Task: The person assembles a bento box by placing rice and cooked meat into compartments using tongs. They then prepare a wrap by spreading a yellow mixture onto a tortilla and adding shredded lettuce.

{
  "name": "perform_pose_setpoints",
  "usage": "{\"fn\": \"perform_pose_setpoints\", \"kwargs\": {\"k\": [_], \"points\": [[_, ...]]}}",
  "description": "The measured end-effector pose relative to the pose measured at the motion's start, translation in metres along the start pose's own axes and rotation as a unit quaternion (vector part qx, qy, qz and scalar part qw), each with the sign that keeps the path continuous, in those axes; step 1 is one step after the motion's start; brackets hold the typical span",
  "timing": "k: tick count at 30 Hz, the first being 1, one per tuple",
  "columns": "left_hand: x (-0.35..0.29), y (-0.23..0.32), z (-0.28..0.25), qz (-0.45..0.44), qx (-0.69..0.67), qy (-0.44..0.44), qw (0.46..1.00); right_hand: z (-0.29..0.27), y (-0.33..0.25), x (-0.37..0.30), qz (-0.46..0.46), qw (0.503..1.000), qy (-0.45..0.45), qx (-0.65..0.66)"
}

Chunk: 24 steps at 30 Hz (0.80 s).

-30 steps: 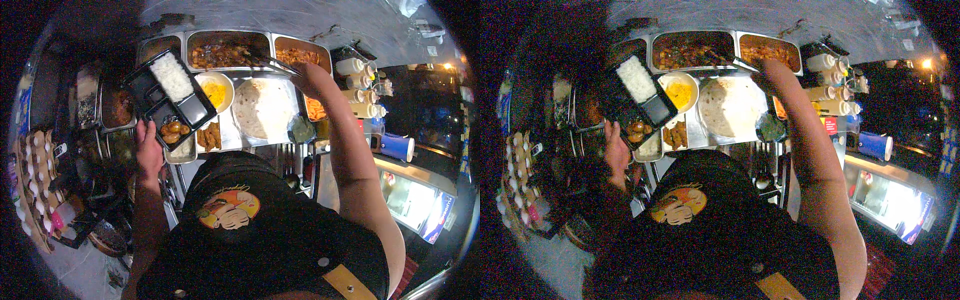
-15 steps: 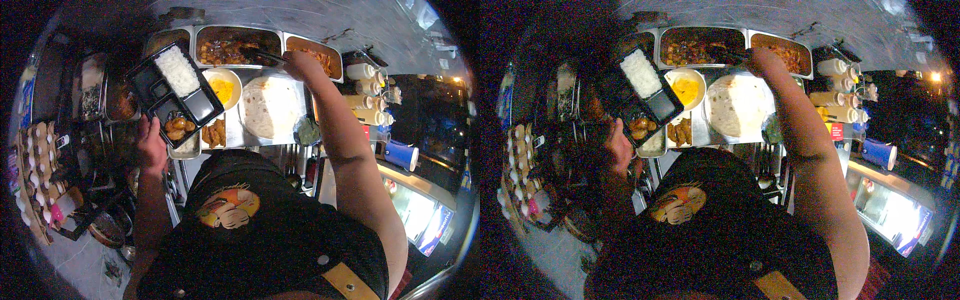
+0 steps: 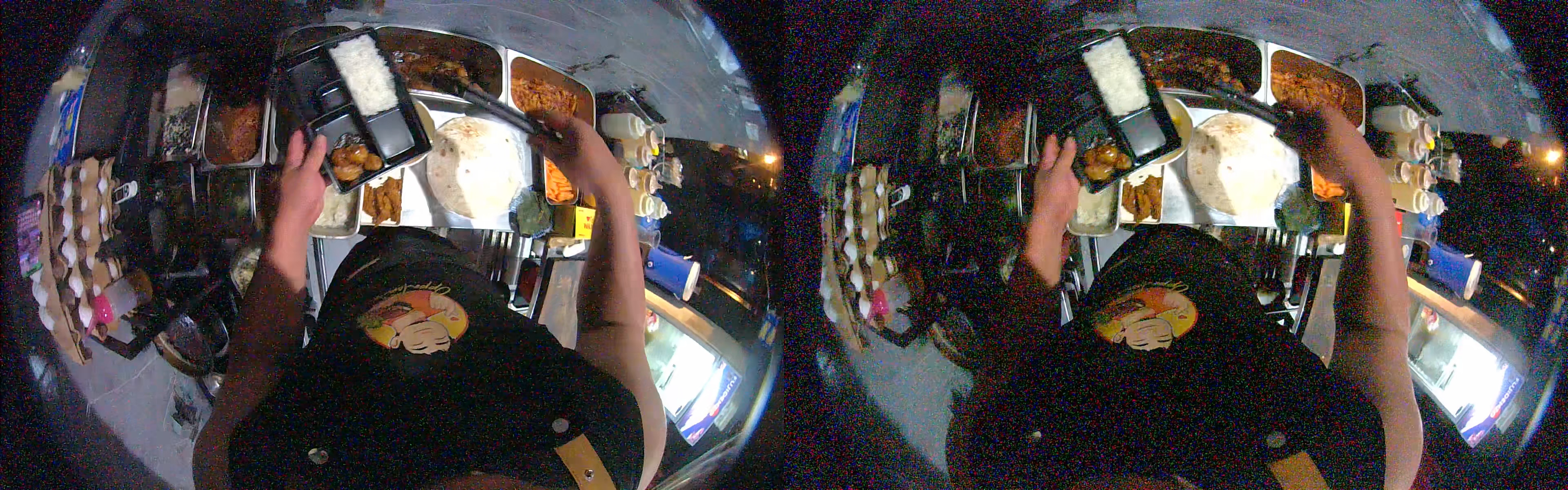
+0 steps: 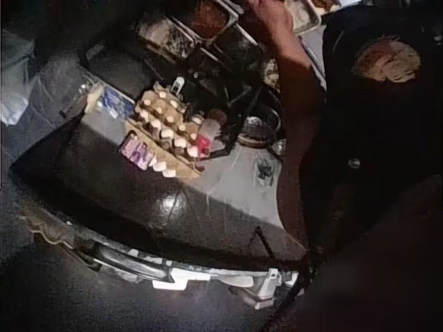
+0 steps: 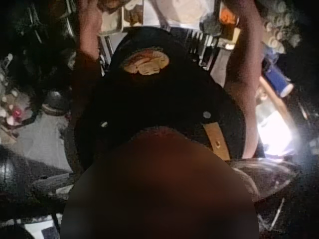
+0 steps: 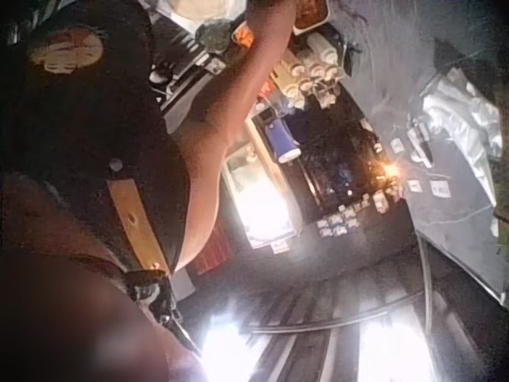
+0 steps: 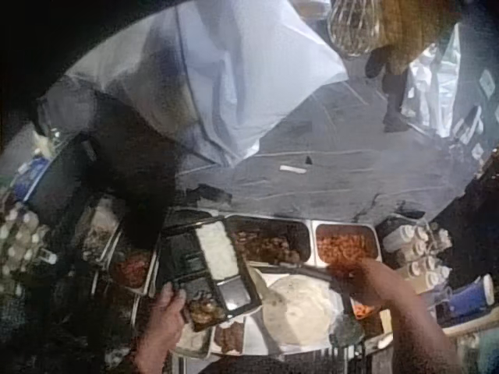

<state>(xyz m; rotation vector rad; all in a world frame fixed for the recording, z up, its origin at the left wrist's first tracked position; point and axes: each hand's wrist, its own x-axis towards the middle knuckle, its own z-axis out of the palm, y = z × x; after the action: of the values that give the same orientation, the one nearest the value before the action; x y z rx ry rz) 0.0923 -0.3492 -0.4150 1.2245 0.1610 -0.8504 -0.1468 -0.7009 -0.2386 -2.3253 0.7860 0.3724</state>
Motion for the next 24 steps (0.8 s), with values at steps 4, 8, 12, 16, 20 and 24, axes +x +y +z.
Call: {"fn": "perform_pose_setpoints", "kwargs": {"k": [4,8,12,16,20,24], "points": [[-0.006,0.005,0.026,-0.013,-0.011,-0.018,1.000,0.011,-0.047,-0.057,-0.040,0.999,-0.031,0.015],[-0.004,-0.002,0.028,-0.014,-0.039,-0.072,0.997,0.018,-0.085,-0.070,-0.050,0.979,-0.054,-0.191],[-0.004,-0.011,0.030,-0.013,-0.034,-0.063,0.997,0.009,-0.088,-0.083,-0.058,0.982,-0.046,-0.175],[-0.012,-0.008,0.045,-0.028,-0.048,-0.079,0.995,0.012,-0.070,-0.094,-0.073,0.980,-0.022,-0.185],[-0.022,-0.018,0.053,0.025,0.015,-0.012,1.000,0.003,-0.034,-0.088,-0.094,0.982,-0.042,-0.156],[-0.009,-0.042,0.030,0.071,0.078,-0.031,0.994,-0.048,0.087,-0.099,0.037,0.997,0.045,0.041]]}}
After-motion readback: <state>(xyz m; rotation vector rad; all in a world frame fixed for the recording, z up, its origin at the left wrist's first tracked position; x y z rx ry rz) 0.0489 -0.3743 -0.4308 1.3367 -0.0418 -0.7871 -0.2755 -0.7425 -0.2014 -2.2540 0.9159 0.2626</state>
